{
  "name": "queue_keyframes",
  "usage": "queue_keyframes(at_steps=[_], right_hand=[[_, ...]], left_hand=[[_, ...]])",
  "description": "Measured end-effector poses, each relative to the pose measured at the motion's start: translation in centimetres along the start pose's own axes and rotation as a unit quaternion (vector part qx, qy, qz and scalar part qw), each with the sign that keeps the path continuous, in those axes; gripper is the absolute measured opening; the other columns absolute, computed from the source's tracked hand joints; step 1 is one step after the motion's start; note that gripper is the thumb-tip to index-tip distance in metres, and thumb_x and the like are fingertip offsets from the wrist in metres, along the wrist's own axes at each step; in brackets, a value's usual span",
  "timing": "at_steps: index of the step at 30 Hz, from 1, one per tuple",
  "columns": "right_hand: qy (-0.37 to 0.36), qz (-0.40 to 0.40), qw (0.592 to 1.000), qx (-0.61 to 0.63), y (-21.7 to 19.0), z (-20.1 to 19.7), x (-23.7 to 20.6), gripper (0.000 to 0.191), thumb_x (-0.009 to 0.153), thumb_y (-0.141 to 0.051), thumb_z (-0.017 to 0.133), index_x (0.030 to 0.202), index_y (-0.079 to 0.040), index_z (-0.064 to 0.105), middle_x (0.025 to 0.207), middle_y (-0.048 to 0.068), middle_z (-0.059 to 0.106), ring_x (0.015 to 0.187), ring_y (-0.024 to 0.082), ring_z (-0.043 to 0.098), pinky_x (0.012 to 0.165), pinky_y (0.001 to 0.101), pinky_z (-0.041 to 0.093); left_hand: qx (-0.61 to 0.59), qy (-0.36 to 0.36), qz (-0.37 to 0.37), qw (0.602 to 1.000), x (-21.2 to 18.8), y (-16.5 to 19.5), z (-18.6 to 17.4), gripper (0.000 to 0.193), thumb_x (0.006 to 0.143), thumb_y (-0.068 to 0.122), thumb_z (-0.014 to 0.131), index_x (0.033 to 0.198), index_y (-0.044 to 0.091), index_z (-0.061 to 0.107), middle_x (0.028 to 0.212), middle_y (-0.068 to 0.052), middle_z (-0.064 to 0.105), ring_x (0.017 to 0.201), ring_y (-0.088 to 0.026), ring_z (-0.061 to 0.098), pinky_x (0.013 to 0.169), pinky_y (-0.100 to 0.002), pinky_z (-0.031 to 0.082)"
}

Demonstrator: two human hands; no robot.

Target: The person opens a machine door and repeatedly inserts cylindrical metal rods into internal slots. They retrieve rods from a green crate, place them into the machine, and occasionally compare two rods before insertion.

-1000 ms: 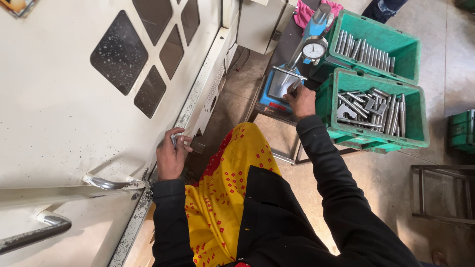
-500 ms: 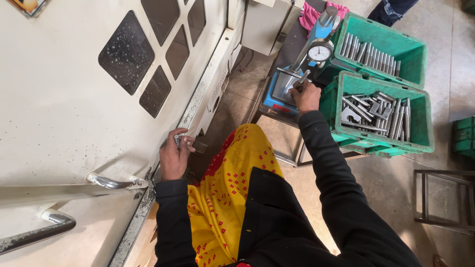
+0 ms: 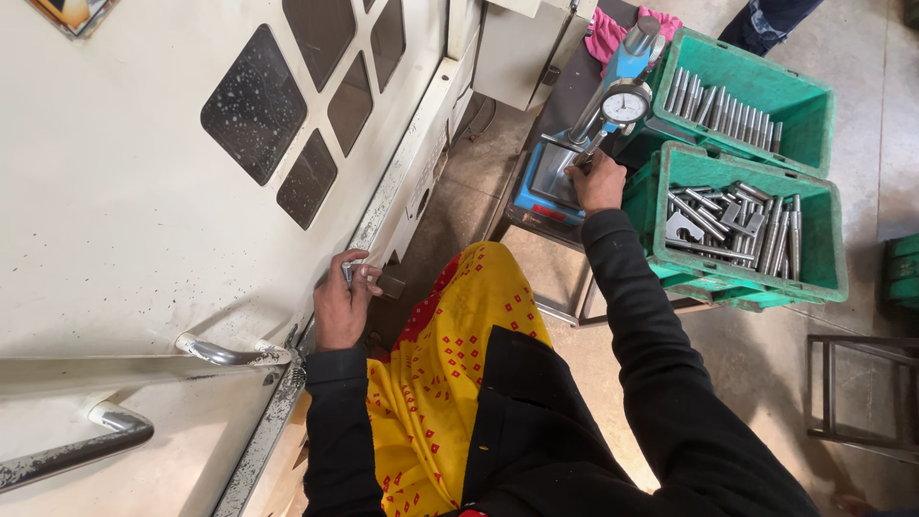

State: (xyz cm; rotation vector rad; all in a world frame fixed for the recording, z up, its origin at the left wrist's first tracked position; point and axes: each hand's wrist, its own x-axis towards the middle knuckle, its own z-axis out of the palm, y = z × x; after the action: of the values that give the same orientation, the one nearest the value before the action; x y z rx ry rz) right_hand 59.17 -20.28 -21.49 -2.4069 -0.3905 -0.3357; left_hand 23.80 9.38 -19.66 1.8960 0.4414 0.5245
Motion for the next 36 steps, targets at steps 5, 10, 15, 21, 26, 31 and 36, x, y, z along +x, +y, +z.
queue_keyframes(at_steps=[5,10,15,21,26,31,36], right_hand=[[0.001,0.0,1.0,0.002,-0.3,-0.1,0.0,0.027,0.076,-0.017,0.09,0.088,-0.003,0.071,0.079,0.013,0.074,0.073,0.03,0.074,0.072,0.04,0.057],[0.002,0.0,1.0,0.007,-0.5,-0.1,0.1,0.027,0.075,-0.017,0.09,0.088,-0.004,0.071,0.079,0.013,0.075,0.074,0.029,0.074,0.072,0.0394,0.058],[0.005,-0.01,1.0,0.02,-0.3,-0.1,-0.3,0.026,0.079,-0.017,0.089,0.092,-0.003,0.071,0.082,0.014,0.075,0.076,0.028,0.075,0.073,0.0376,0.058],[0.026,-0.042,0.996,0.075,0.0,0.1,-0.3,0.042,0.074,-0.02,0.09,0.104,0.0,0.068,0.092,0.015,0.075,0.078,0.026,0.075,0.071,0.0372,0.058],[-0.062,0.028,0.995,0.077,-0.4,-0.2,-0.9,0.022,0.097,-0.022,0.077,0.106,-0.003,0.072,0.092,0.014,0.078,0.083,0.021,0.077,0.078,0.0341,0.059],[-0.062,0.049,0.902,0.425,0.1,-1.7,-5.9,0.022,0.104,-0.021,0.068,0.11,0.0,0.065,0.105,0.013,0.074,0.089,0.018,0.074,0.078,0.0297,0.062],[0.062,0.216,0.642,0.733,2.1,-4.4,-8.1,0.018,0.108,-0.016,0.058,0.111,0.002,0.06,0.105,0.016,0.071,0.086,0.021,0.072,0.079,0.0325,0.063]], left_hand=[[-0.002,-0.001,-0.002,1.0,0.0,0.0,0.0,0.021,0.108,0.013,0.051,0.126,0.004,0.055,0.094,-0.013,0.075,0.074,-0.015,0.073,0.07,-0.03,0.059],[-0.009,0.003,-0.006,1.0,0.0,0.1,0.0,0.021,0.107,0.012,0.05,0.126,0.004,0.056,0.093,-0.013,0.075,0.073,-0.015,0.073,0.069,-0.03,0.059],[-0.009,0.004,-0.01,1.0,0.0,0.4,-0.2,0.021,0.108,0.015,0.052,0.125,0.004,0.057,0.092,-0.013,0.075,0.072,-0.015,0.073,0.067,-0.03,0.058],[-0.011,0.009,-0.008,1.0,0.1,0.9,-0.4,0.022,0.107,0.017,0.052,0.124,0.003,0.058,0.091,-0.012,0.076,0.069,-0.015,0.073,0.068,-0.03,0.057],[-0.033,0.013,-0.001,0.999,-0.1,1.6,-0.5,0.024,0.108,0.019,0.052,0.122,0.001,0.059,0.091,-0.014,0.075,0.07,-0.016,0.071,0.068,-0.031,0.056],[-0.029,0.021,-0.004,0.999,-0.6,2.4,-0.3,0.025,0.109,0.02,0.052,0.12,0.0,0.061,0.093,-0.014,0.074,0.071,-0.016,0.069,0.068,-0.03,0.056],[0.001,0.009,0.017,1.0,-0.9,1.7,-0.2,0.028,0.108,0.022,0.052,0.121,-0.002,0.06,0.093,-0.014,0.074,0.07,-0.015,0.068,0.068,-0.03,0.054]])
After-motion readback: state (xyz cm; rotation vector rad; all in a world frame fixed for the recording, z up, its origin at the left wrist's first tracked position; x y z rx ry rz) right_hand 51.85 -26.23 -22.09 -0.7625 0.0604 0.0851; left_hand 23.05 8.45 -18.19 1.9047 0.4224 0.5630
